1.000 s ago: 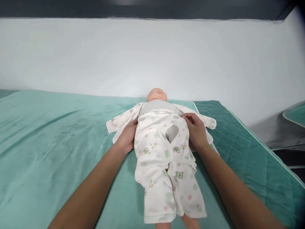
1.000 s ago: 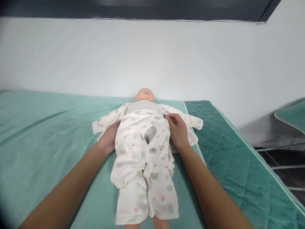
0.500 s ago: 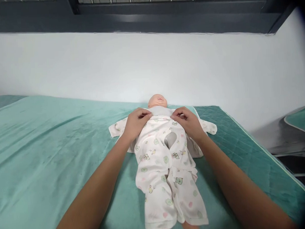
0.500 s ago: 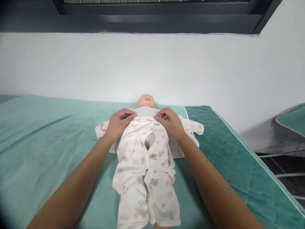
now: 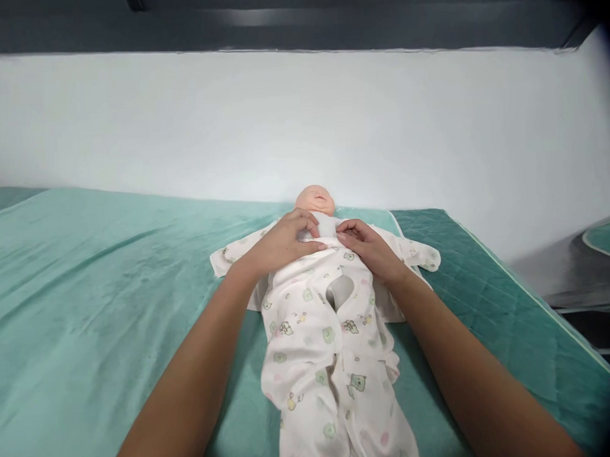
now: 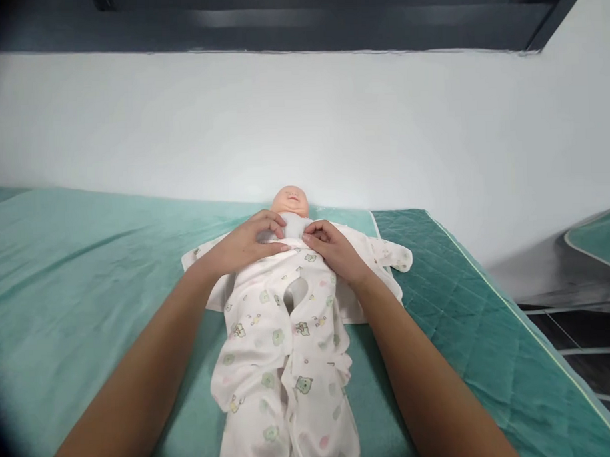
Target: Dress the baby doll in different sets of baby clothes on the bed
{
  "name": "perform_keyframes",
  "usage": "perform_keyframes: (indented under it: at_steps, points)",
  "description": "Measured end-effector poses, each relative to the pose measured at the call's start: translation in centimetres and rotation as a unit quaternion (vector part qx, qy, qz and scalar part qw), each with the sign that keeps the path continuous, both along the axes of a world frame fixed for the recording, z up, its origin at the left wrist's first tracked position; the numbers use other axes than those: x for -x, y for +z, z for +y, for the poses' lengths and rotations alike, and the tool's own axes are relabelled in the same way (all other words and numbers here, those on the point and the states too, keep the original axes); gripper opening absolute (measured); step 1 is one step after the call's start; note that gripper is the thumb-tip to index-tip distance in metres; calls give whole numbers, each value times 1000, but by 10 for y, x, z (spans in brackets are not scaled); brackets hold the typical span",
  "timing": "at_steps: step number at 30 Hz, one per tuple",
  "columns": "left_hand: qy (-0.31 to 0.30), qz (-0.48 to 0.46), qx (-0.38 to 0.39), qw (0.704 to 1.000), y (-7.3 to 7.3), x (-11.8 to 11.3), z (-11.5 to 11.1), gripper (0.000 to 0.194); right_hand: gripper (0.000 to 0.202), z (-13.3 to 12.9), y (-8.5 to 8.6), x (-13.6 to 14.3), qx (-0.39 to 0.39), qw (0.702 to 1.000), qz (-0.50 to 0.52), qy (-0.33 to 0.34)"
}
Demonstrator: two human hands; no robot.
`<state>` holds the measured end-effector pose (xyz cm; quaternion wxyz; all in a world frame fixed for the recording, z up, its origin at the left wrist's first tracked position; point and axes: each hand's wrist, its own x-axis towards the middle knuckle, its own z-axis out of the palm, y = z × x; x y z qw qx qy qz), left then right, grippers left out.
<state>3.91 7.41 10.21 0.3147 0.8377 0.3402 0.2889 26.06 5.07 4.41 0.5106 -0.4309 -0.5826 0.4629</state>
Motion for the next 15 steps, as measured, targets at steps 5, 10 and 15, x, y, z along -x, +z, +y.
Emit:
perform_keyframes:
  at_steps: [5, 10, 15]
  points:
    - [19, 0, 4, 1000, 0, -4, 3, 17, 22, -1, 5, 2, -56, 996, -63, -1]
    - [71, 50, -43, 995, 1, -11, 13, 14, 26, 10, 16, 1, -120, 977, -177, -27]
    - [144, 12, -66, 987, -8, -14, 29, 9, 36, 25, 24, -8, -78, 979, -184, 38]
